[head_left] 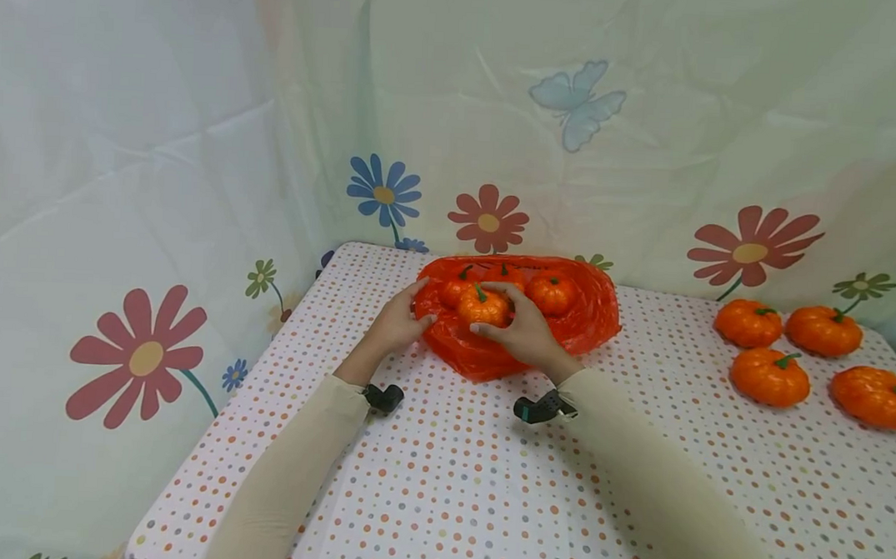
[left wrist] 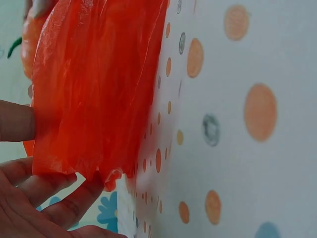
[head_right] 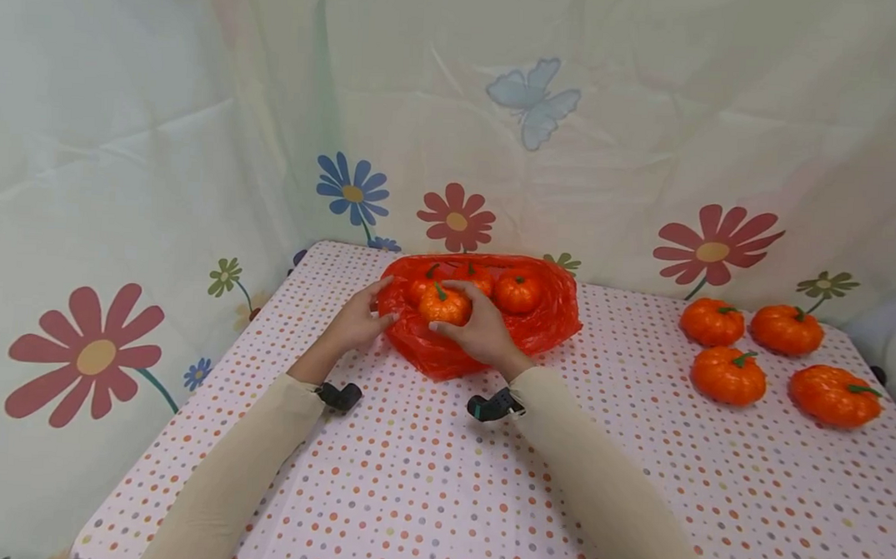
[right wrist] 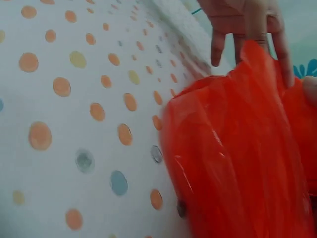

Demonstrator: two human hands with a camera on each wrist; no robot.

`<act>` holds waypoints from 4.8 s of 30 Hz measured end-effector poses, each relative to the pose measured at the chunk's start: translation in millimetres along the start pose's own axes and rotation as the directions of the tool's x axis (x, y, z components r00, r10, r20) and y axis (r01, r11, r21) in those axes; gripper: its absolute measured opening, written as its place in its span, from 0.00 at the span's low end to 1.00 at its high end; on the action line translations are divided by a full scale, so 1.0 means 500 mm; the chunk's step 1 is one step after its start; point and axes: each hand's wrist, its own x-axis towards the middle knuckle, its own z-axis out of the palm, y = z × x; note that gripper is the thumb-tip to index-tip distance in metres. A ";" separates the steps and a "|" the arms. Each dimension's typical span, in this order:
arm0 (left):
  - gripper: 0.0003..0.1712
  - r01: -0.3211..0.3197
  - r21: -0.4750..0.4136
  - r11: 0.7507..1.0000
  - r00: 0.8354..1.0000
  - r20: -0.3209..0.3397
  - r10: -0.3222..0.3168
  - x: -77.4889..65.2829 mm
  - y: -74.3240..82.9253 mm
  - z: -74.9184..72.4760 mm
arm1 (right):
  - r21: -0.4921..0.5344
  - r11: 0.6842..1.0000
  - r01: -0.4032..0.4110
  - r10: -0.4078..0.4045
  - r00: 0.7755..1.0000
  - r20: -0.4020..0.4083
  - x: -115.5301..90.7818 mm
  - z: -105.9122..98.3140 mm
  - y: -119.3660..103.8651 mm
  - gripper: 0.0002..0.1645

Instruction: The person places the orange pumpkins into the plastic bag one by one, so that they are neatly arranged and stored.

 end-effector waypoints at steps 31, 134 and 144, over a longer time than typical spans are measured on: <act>0.35 -0.042 -0.016 0.999 0.999 -0.020 0.041 -0.004 -0.004 -0.005 | -0.024 0.999 -0.028 0.029 0.999 0.040 0.039 0.068 0.036 0.37; 0.34 -0.010 -0.048 0.999 1.000 0.006 0.010 0.004 -0.012 -0.001 | 0.045 0.838 -0.544 0.457 0.654 -0.603 -0.325 -0.421 0.315 0.58; 0.34 -0.011 -0.037 0.999 1.000 0.004 0.011 0.001 -0.010 -0.002 | 0.068 0.833 -0.550 0.473 0.642 -0.603 -0.329 -0.418 0.310 0.55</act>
